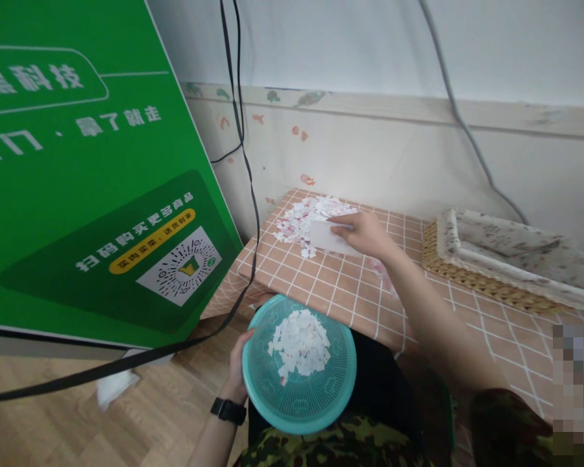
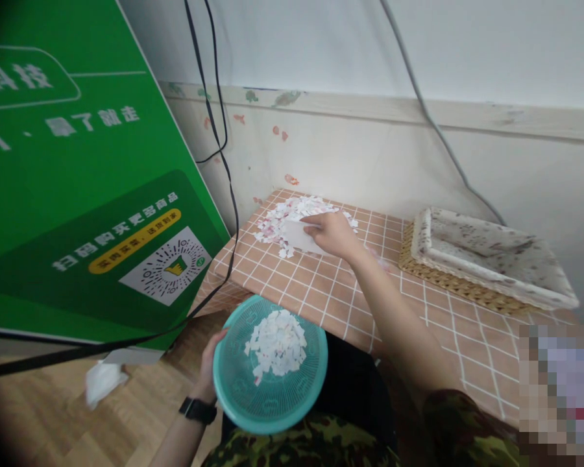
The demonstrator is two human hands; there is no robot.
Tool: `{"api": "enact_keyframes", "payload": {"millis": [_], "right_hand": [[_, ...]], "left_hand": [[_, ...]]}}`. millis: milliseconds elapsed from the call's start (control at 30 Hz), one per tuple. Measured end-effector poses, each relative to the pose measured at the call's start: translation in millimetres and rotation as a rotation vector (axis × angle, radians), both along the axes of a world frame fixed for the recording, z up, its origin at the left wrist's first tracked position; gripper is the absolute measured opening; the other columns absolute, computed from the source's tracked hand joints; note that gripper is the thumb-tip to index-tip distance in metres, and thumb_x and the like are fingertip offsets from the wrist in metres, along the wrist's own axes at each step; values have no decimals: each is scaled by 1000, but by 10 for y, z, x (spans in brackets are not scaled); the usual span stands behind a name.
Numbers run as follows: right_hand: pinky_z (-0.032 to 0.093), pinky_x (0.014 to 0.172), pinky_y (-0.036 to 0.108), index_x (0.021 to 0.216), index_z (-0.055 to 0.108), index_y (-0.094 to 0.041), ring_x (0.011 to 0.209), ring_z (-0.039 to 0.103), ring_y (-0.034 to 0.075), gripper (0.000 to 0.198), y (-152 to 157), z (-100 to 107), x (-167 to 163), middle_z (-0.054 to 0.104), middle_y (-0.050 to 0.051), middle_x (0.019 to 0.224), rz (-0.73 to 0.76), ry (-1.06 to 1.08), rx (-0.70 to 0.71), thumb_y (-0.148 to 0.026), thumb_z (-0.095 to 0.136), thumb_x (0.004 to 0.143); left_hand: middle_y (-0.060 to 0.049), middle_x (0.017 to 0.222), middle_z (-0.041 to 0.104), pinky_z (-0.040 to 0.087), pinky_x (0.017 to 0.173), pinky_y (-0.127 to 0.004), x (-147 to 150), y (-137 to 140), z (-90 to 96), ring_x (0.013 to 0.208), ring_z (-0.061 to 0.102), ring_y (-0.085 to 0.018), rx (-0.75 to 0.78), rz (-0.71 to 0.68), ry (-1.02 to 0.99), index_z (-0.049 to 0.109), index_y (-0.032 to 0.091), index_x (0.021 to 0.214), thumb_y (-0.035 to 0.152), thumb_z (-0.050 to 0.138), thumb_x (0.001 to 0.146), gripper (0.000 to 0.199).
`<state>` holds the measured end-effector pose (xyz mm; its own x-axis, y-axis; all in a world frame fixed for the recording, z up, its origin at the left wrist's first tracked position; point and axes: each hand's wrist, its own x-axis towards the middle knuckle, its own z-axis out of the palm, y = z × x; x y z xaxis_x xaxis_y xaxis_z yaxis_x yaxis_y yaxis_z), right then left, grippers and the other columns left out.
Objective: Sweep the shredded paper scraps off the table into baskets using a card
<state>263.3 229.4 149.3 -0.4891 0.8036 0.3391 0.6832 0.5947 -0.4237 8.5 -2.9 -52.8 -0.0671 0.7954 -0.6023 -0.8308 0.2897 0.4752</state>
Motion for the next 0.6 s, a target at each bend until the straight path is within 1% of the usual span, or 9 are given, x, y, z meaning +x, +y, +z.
{"api": "enact_keyframes", "payload": {"millis": [67,200,367,500,600], "right_hand": [[50,86,40,111,71,-23,97,67,26,32,63,39,-12,72,6,104,26,-22,-8,-23,56,82],[51,83,36,108,72,-23,93,68,23,31,175,86,-50,73,5,104,163,-17,-103,-23,57,81],[50,82,36,107,72,-22,93,67,23,31,235,110,-85,73,6,104,163,7,-96,-22,59,80],[50,82,34,106,73,-25,91,67,22,31,231,121,-80,74,2,100,256,-6,-172,-21,59,79],[50,80,31,105,73,-25,89,67,20,30,230,127,-64,74,1,99,266,26,-180,-20,60,79]], "left_hand": [[-5,67,74,53,62,-31,13,5,-16,59,66,-19,-19,22,0,72,14,75,28,68,71,16],[-3,63,73,52,61,-29,56,13,-19,57,65,-18,-51,73,0,72,14,71,26,70,68,12],[-4,65,73,52,63,-29,89,9,-45,58,66,-18,-53,75,43,72,14,72,28,69,68,15],[-4,67,73,51,61,-29,94,15,-83,58,65,-18,-40,93,83,72,15,73,29,70,67,16],[-3,66,73,51,62,-30,86,27,-108,58,64,-18,-66,107,79,71,15,72,27,72,65,14]]}}
